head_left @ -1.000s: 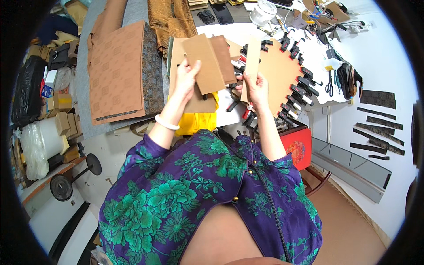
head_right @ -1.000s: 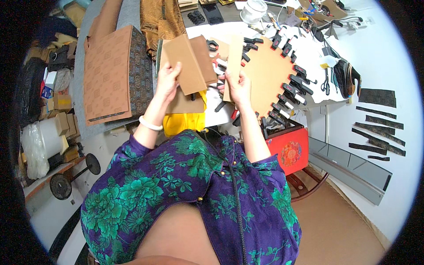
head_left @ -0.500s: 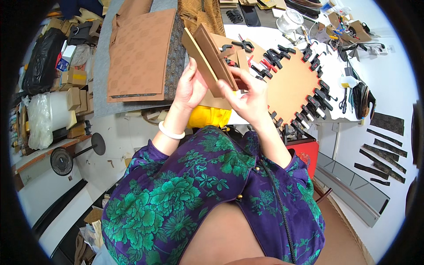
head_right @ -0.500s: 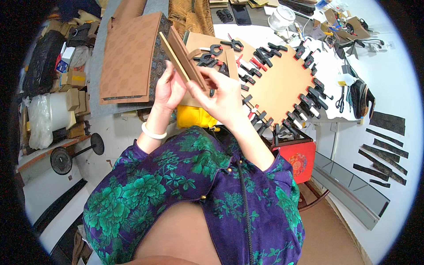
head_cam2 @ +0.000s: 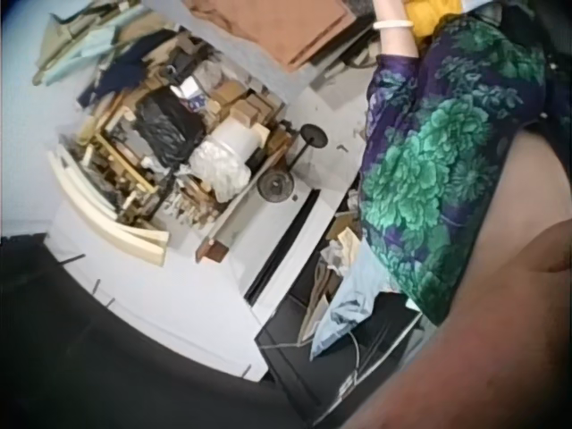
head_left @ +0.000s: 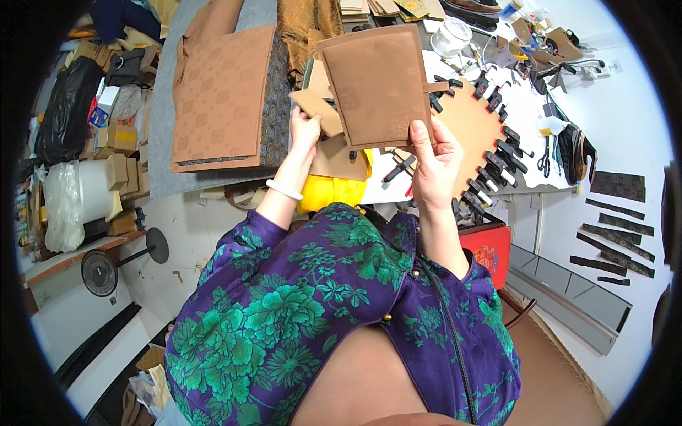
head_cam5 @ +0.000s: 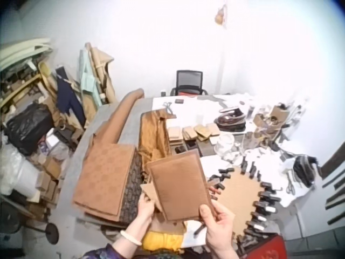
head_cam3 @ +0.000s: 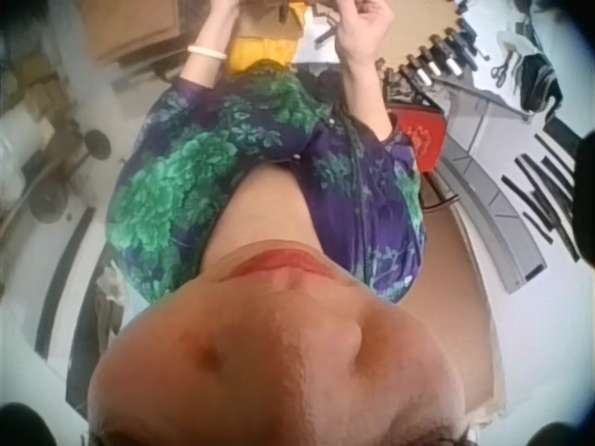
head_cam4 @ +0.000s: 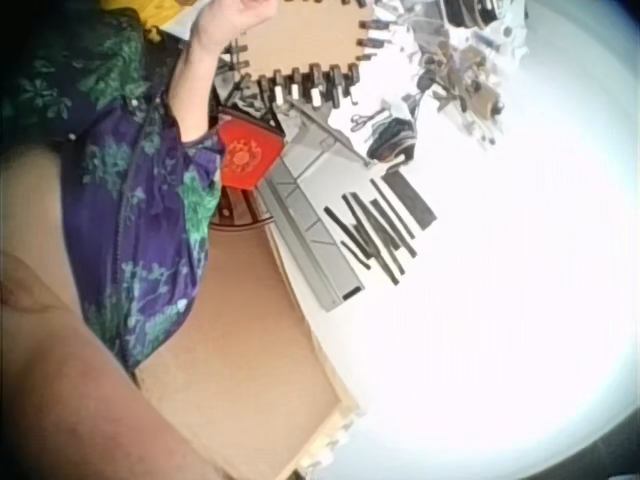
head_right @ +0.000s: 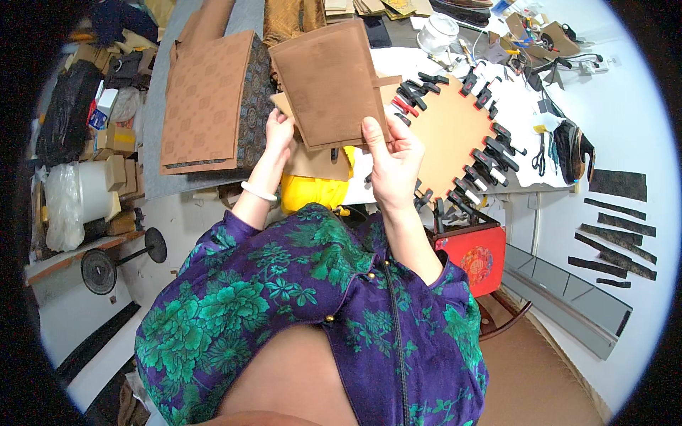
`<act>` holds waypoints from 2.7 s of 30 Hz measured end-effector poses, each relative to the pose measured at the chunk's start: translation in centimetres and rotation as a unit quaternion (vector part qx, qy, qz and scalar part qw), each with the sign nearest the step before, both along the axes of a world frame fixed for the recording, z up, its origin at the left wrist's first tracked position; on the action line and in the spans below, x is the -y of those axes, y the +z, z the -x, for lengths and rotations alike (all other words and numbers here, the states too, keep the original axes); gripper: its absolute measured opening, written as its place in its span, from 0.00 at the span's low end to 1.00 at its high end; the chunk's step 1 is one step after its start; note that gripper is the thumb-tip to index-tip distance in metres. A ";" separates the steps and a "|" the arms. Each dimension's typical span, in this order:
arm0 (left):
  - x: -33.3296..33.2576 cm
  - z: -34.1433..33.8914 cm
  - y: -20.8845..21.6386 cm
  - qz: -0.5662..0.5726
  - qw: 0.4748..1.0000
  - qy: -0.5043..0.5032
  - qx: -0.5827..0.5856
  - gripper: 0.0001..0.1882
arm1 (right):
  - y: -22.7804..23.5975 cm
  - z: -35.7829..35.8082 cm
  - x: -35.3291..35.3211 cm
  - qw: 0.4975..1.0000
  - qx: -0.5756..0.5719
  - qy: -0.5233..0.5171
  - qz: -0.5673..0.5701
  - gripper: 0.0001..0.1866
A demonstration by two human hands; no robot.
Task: The person assembles a circular wooden board by attaching numerous black and red clamps around its perimeter. They pick up clamps from the table, position them on the board, and secure them in place, occasionally adjusting their positions.
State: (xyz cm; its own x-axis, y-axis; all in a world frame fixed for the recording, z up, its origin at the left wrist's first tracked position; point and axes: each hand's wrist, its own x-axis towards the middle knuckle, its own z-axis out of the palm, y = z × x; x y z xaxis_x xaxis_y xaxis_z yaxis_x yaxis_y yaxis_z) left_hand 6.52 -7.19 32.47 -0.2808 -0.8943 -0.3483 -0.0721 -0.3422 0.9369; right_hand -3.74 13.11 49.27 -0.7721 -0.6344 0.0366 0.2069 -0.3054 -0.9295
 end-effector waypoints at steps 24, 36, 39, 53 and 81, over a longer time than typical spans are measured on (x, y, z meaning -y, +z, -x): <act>-5.8 -0.3 21.7 0.076 0.945 -0.136 -0.287 0.32 | -3.5 -1.5 -0.4 0.914 0.311 0.224 0.131 0.19; -6.3 -0.7 19.9 -0.099 0.925 -0.104 -0.351 0.41 | -0.3 -0.8 2.7 0.895 -0.433 -0.013 -0.106 0.18; -7.3 0.5 20.5 -0.106 0.903 -0.056 -0.412 0.37 | 1.8 -2.0 5.1 0.883 -0.451 0.131 0.007 0.25; -3.2 -2.4 18.9 -0.208 0.905 -0.103 -0.355 0.37 | -0.3 -5.3 2.3 0.794 -0.539 0.275 -0.054 0.36; -2.9 3.3 8.4 0.530 0.790 -0.256 0.172 0.45 | -15.8 6.9 10.5 0.893 -0.408 -0.045 -0.184 0.15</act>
